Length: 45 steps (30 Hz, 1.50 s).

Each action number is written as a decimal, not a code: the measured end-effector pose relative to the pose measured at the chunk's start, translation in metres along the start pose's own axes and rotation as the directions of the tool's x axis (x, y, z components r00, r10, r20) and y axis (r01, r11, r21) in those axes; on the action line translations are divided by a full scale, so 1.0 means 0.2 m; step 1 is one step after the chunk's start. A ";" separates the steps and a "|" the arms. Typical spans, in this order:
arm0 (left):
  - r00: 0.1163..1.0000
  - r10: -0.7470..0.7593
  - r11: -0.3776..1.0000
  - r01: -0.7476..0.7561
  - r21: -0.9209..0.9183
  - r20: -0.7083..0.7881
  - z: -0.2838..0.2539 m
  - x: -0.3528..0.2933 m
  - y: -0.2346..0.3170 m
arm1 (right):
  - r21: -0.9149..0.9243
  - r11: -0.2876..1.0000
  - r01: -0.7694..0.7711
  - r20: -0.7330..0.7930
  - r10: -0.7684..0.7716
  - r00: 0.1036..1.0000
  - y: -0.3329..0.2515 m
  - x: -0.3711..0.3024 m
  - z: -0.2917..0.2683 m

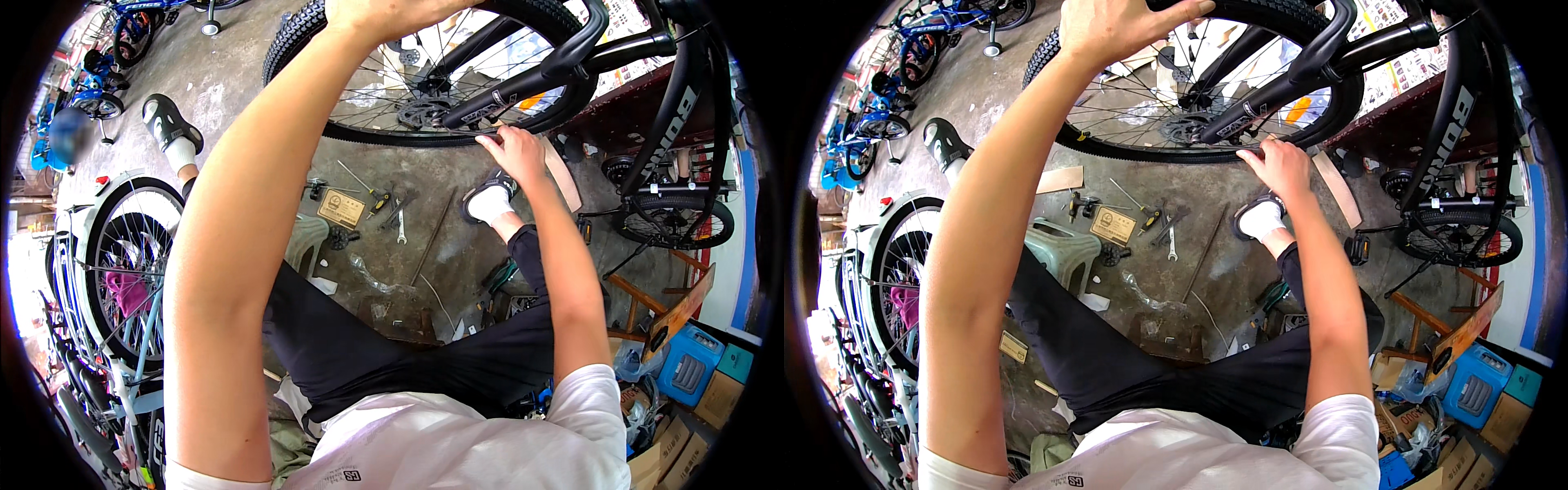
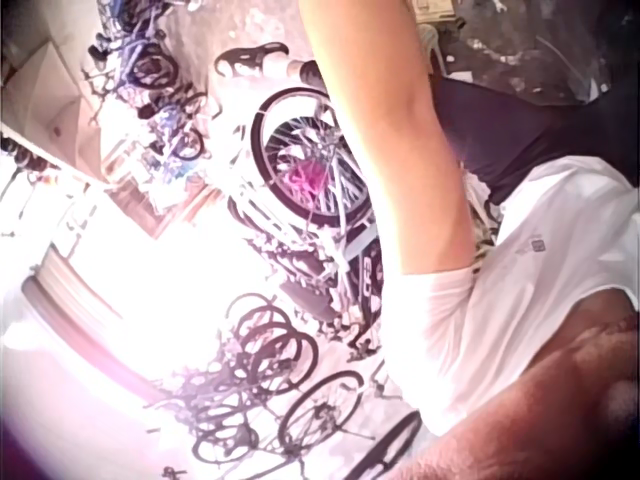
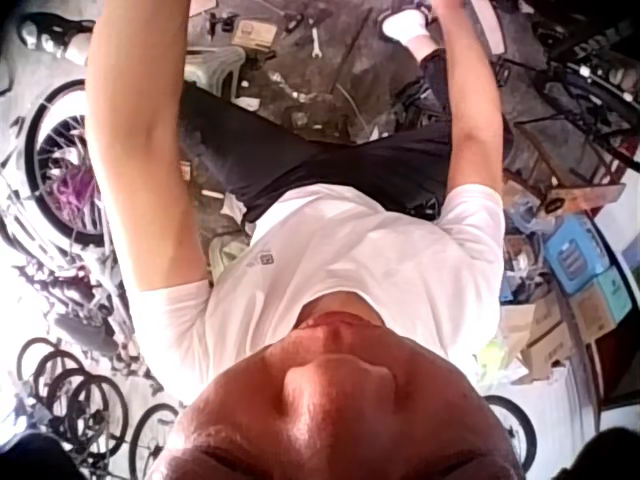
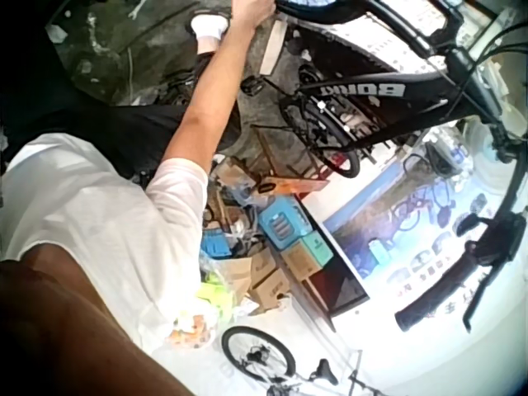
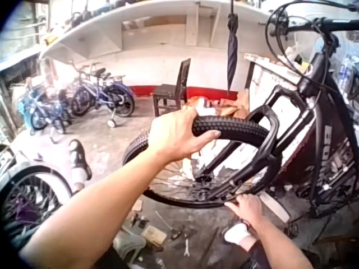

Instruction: The person assembles a bicycle by attaching a pedal to the crank arm using a wrench, inserting the front wheel into the front fork, and tightening the axle bolts with a wrench.

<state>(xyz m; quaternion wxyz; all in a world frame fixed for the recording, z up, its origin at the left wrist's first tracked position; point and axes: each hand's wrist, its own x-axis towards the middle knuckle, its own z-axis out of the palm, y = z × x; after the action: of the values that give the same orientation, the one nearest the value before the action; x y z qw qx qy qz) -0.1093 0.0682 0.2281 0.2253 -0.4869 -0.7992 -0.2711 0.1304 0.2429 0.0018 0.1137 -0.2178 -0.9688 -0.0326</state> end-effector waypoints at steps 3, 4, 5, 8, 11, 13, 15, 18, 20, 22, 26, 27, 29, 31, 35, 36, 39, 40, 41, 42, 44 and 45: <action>0.993 0.051 0.998 -0.055 -0.035 -0.107 0.01 0.00 -0.01 | 0.137 0.985 -0.103 0.410 0.038 0.911 0.05 0.11 -0.09; 0.998 0.021 0.999 -0.023 -0.026 -0.057 0.00 0.00 -0.01 | 0.139 0.986 -0.090 0.481 0.012 0.877 0.06 0.15 -0.09; 1.000 -0.010 1.000 0.010 -0.015 -0.008 -0.01 -0.01 -0.01 | 0.141 0.987 -0.075 0.548 -0.014 0.836 0.07 0.19 -0.08; 0.998 -0.006 0.999 0.003 -0.038 -0.062 -0.01 -0.02 -0.04 | 0.206 0.964 -0.169 0.707 -0.027 0.707 0.10 0.25 -0.05; 1.000 -0.027 0.998 0.027 -0.058 0.002 -0.03 -0.01 -0.05 | 0.175 0.969 -0.177 0.806 -0.038 0.590 0.09 0.31 -0.03; 1.000 -0.022 0.998 0.021 -0.059 -0.017 -0.03 -0.02 -0.08 | 0.222 0.951 -0.216 0.810 -0.057 0.584 0.06 0.31 -0.02; 0.999 -0.023 0.999 0.021 -0.047 -0.047 -0.04 -0.03 -0.12 | 0.284 0.915 -0.288 0.853 -0.103 0.512 0.05 0.33 -0.03; 0.996 -0.084 0.995 0.085 -0.056 0.020 -0.05 -0.03 -0.14 | 0.275 0.923 -0.268 0.871 -0.121 0.476 0.06 0.35 -0.02; 0.997 -0.083 0.995 0.083 -0.057 0.001 -0.05 -0.03 -0.16 | 0.299 0.935 -0.191 0.829 -0.156 0.537 0.09 0.35 0.02; 0.996 -0.084 0.995 0.083 -0.052 -0.017 -0.05 -0.03 -0.19 | 0.301 0.946 -0.124 0.794 -0.176 0.582 0.05 0.37 -0.02; 0.996 -0.087 0.996 0.086 -0.040 -0.017 -0.04 -0.02 -0.23 | 0.258 0.966 -0.002 0.643 -0.170 0.747 0.08 0.34 0.10; 0.996 -0.091 0.995 0.090 -0.045 -0.021 -0.04 -0.02 -0.24 | 0.261 0.965 0.002 0.643 -0.175 0.746 0.08 0.33 0.11; 0.996 -0.081 0.996 0.079 -0.041 -0.031 -0.04 -0.03 -0.26 | 0.246 0.969 -0.023 0.609 -0.137 0.781 0.06 0.32 0.11; 0.997 -0.068 0.997 0.067 -0.038 -0.036 -0.04 -0.03 -0.28 | 0.271 0.962 -0.030 0.594 -0.143 0.792 0.03 0.32 0.10; 0.997 -0.070 0.996 0.068 -0.059 -0.025 -0.06 -0.05 -0.29 | 0.205 0.974 -0.102 0.670 -0.063 0.740 0.02 0.29 0.14; 0.996 -0.087 0.994 0.087 -0.072 -0.001 -0.07 -0.06 -0.29 | 0.230 0.969 -0.087 0.632 -0.081 0.770 0.01 0.28 0.14; 0.997 -0.069 0.990 0.064 -0.123 -0.035 -0.06 -0.06 -0.27 | 0.193 0.977 -0.094 0.640 -0.053 0.766 0.00 0.27 0.13; 0.997 -0.072 0.991 0.068 -0.117 -0.025 -0.06 -0.06 -0.26 | 0.194 0.976 -0.095 0.645 -0.054 0.763 0.00 0.25 0.15; 0.997 -0.074 0.991 0.071 -0.117 -0.020 -0.05 -0.07 -0.26 | 0.216 0.975 -0.055 0.585 -0.085 0.807 0.01 0.23 0.17; 0.997 -0.050 0.992 0.043 -0.119 -0.057 -0.06 -0.08 -0.27 | 0.230 0.973 -0.007 0.524 -0.117 0.844 0.01 0.22 0.19; 0.996 -0.039 0.991 0.027 -0.131 -0.086 -0.07 -0.09 -0.30 | 0.247 0.968 -0.035 0.541 -0.107 0.834 0.00 0.22 0.20; 0.996 -0.044 0.991 0.033 -0.126 -0.084 -0.08 -0.10 -0.30 | 0.272 0.960 -0.068 0.550 -0.096 0.830 -0.01 0.22 0.22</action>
<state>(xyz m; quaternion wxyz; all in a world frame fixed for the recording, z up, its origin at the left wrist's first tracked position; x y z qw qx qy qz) -0.1536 0.0232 0.2147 0.2235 -0.4724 -0.7794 -0.3455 0.0810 0.2648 -0.0307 -0.1444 -0.1924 -0.9559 0.1687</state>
